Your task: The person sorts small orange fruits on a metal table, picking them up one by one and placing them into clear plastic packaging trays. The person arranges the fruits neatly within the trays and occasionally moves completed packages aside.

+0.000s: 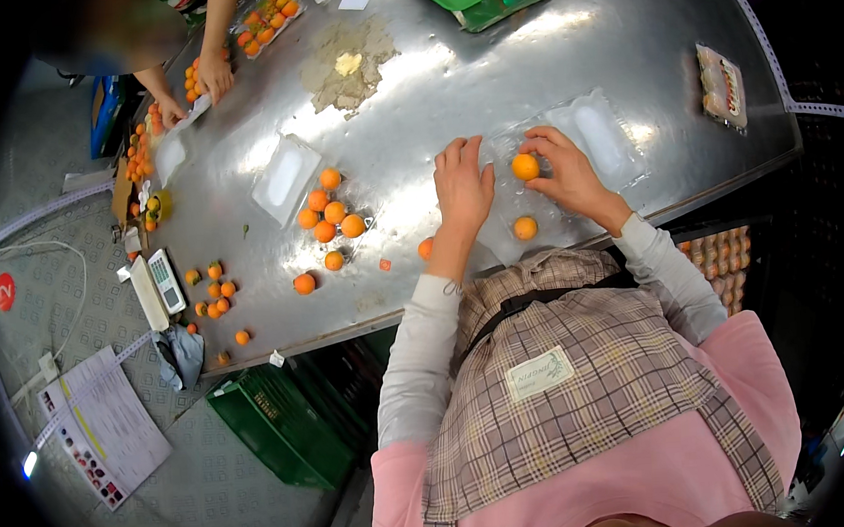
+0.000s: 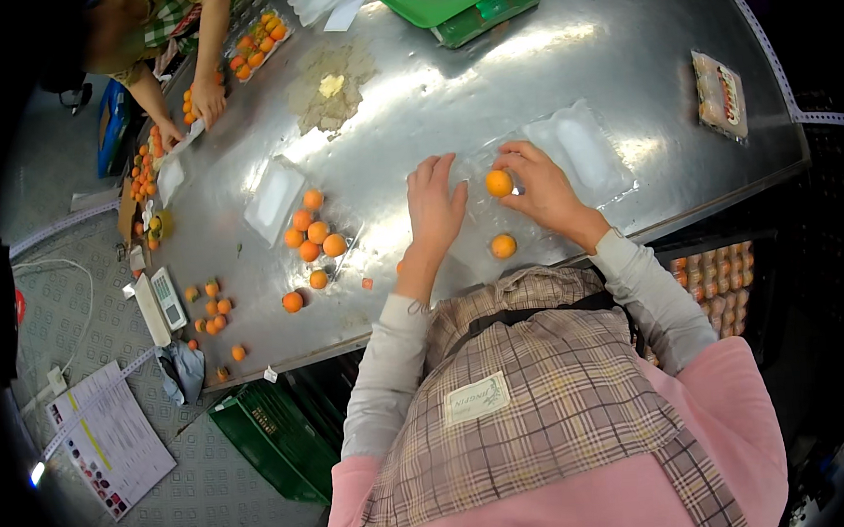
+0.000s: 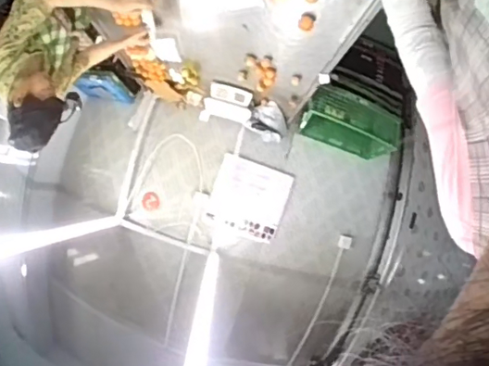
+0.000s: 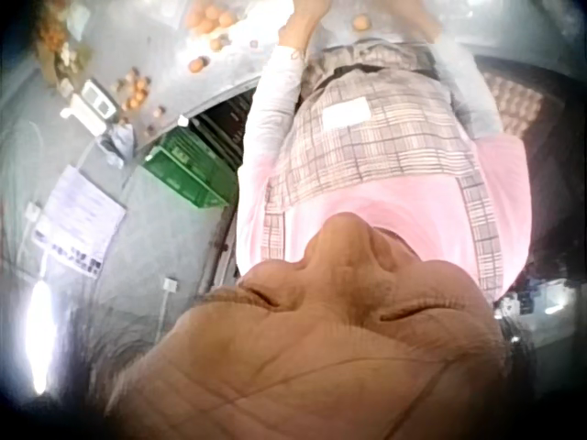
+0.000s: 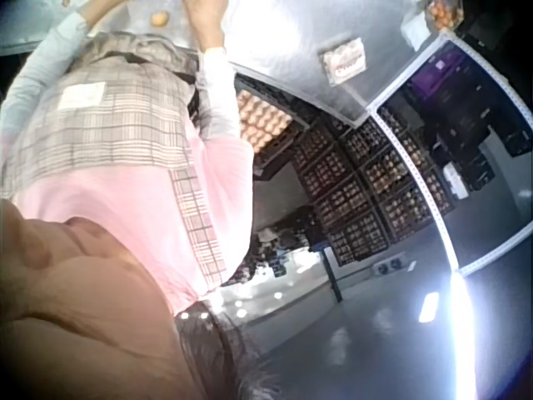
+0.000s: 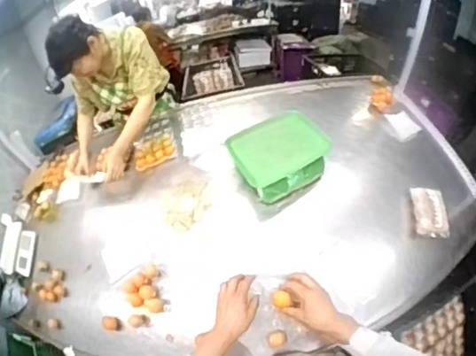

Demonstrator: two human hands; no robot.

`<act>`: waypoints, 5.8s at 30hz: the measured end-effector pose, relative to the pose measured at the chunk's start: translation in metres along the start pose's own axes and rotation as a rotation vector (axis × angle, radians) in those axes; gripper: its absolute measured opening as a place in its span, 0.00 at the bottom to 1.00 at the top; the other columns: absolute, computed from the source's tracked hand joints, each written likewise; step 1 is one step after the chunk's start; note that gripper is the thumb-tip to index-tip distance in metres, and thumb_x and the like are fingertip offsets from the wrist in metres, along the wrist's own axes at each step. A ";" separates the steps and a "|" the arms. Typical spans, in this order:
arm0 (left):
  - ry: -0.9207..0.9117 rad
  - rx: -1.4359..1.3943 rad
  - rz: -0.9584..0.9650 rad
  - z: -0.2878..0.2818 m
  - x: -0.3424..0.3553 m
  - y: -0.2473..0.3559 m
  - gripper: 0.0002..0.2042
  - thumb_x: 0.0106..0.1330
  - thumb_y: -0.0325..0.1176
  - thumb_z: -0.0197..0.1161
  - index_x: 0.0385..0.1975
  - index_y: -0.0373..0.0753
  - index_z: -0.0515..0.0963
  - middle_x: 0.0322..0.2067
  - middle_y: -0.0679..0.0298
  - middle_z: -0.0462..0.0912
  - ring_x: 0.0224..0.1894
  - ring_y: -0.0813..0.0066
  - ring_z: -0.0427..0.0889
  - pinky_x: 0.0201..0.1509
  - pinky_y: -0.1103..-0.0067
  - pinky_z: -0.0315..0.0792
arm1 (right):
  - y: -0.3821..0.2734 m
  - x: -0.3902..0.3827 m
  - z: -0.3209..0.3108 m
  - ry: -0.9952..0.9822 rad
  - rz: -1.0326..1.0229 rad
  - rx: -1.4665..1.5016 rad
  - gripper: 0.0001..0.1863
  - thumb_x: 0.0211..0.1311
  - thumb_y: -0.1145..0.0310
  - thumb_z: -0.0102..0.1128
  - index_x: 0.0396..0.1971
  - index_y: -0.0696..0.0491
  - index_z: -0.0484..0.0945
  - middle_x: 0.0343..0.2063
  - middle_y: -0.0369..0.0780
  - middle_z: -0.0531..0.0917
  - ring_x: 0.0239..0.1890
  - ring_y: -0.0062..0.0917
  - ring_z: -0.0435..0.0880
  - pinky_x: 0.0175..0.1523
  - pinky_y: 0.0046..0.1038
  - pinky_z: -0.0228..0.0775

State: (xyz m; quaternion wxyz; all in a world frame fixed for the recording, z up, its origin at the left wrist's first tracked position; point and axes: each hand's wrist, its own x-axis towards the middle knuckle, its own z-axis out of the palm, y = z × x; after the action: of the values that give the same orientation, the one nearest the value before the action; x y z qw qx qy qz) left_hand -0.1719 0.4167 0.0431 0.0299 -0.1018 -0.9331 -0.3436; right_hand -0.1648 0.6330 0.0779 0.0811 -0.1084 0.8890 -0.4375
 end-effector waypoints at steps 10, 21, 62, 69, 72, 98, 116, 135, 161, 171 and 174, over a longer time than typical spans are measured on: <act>-0.048 0.052 -0.152 0.010 -0.015 -0.038 0.20 0.56 0.19 0.59 0.51 0.37 0.82 0.45 0.50 0.85 0.46 0.49 0.83 0.51 0.61 0.77 | 0.003 -0.038 -0.009 -0.146 0.552 1.370 0.24 0.75 0.50 0.59 0.56 0.54 0.77 0.41 0.40 0.86 0.35 0.17 0.83 0.40 0.20 0.76; -0.215 -0.167 -0.520 -0.012 -0.079 -0.013 0.31 0.55 0.30 0.71 0.63 0.37 0.74 0.28 0.56 0.83 0.31 0.56 0.84 0.40 0.65 0.77 | -0.010 -0.038 0.006 0.006 0.485 0.949 0.19 0.65 0.58 0.70 0.50 0.51 0.79 0.39 0.36 0.86 0.34 0.17 0.81 0.42 0.21 0.73; -0.061 -1.217 -0.776 -0.049 -0.100 0.034 0.28 0.63 0.17 0.68 0.64 0.32 0.71 0.50 0.60 0.81 0.48 0.74 0.82 0.51 0.77 0.78 | 0.018 -0.116 0.008 0.087 0.334 0.164 0.17 0.60 0.67 0.69 0.50 0.53 0.84 0.42 0.39 0.86 0.38 0.28 0.85 0.47 0.28 0.78; -0.180 -1.089 -0.704 -0.053 -0.095 0.047 0.28 0.63 0.18 0.68 0.65 0.34 0.72 0.53 0.62 0.79 0.48 0.73 0.82 0.51 0.77 0.78 | 0.023 -0.123 -0.008 0.002 0.712 1.305 0.25 0.75 0.59 0.54 0.64 0.58 0.73 0.49 0.39 0.82 0.38 0.20 0.82 0.45 0.22 0.77; -0.206 -1.108 -0.649 -0.054 -0.095 0.052 0.29 0.63 0.17 0.68 0.65 0.35 0.72 0.54 0.61 0.80 0.52 0.71 0.83 0.54 0.76 0.78 | 0.008 -0.119 -0.007 -0.069 0.712 1.529 0.23 0.75 0.61 0.56 0.63 0.57 0.74 0.51 0.40 0.82 0.39 0.19 0.82 0.45 0.22 0.77; -0.424 -1.375 -0.689 -0.051 -0.085 0.071 0.22 0.66 0.32 0.73 0.59 0.33 0.79 0.41 0.64 0.85 0.36 0.79 0.81 0.41 0.81 0.77 | -0.074 -0.094 -0.010 0.014 0.135 0.566 0.25 0.60 0.71 0.69 0.59 0.51 0.80 0.52 0.35 0.83 0.53 0.24 0.80 0.55 0.26 0.74; -0.427 -1.302 -0.746 -0.039 -0.088 0.061 0.23 0.69 0.38 0.70 0.59 0.33 0.78 0.41 0.63 0.86 0.38 0.80 0.81 0.44 0.81 0.76 | -0.034 -0.094 0.010 -0.125 0.331 0.836 0.21 0.69 0.70 0.66 0.60 0.55 0.78 0.46 0.34 0.85 0.43 0.17 0.81 0.48 0.22 0.75; -0.177 -0.198 -0.006 -0.001 0.007 0.050 0.23 0.54 0.26 0.73 0.53 0.37 0.80 0.49 0.55 0.80 0.50 0.53 0.80 0.54 0.67 0.76 | 0.019 -0.048 -0.007 0.293 0.265 0.054 0.19 0.56 0.71 0.71 0.49 0.54 0.82 0.44 0.41 0.83 0.41 0.31 0.86 0.48 0.30 0.80; -0.161 -0.135 -0.400 -0.081 -0.104 -0.059 0.28 0.52 0.31 0.75 0.56 0.40 0.80 0.48 0.54 0.78 0.50 0.58 0.80 0.54 0.69 0.76 | 0.081 -0.034 -0.048 0.321 0.353 -0.292 0.23 0.55 0.71 0.73 0.53 0.49 0.81 0.45 0.39 0.82 0.42 0.34 0.86 0.48 0.33 0.79; 0.096 -0.838 -0.729 -0.058 -0.137 -0.046 0.25 0.59 0.21 0.74 0.57 0.30 0.76 0.49 0.57 0.84 0.53 0.72 0.83 0.57 0.78 0.78 | 0.022 -0.039 -0.006 0.215 0.329 0.236 0.21 0.58 0.71 0.70 0.53 0.50 0.83 0.41 0.34 0.85 0.38 0.20 0.82 0.46 0.24 0.75; 0.113 -0.977 -0.693 -0.067 -0.134 -0.026 0.25 0.60 0.20 0.74 0.59 0.30 0.76 0.50 0.56 0.85 0.50 0.72 0.85 0.55 0.76 0.79 | 0.004 -0.049 0.026 -0.027 0.308 0.476 0.19 0.61 0.71 0.68 0.53 0.52 0.83 0.40 0.33 0.85 0.37 0.15 0.80 0.44 0.22 0.75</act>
State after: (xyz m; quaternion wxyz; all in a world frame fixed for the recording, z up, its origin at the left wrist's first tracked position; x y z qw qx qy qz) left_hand -0.0471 0.3307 0.0607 -0.0848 0.2247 -0.6430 -0.7272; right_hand -0.1121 0.6289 0.0618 0.1819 0.0443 0.7662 -0.6148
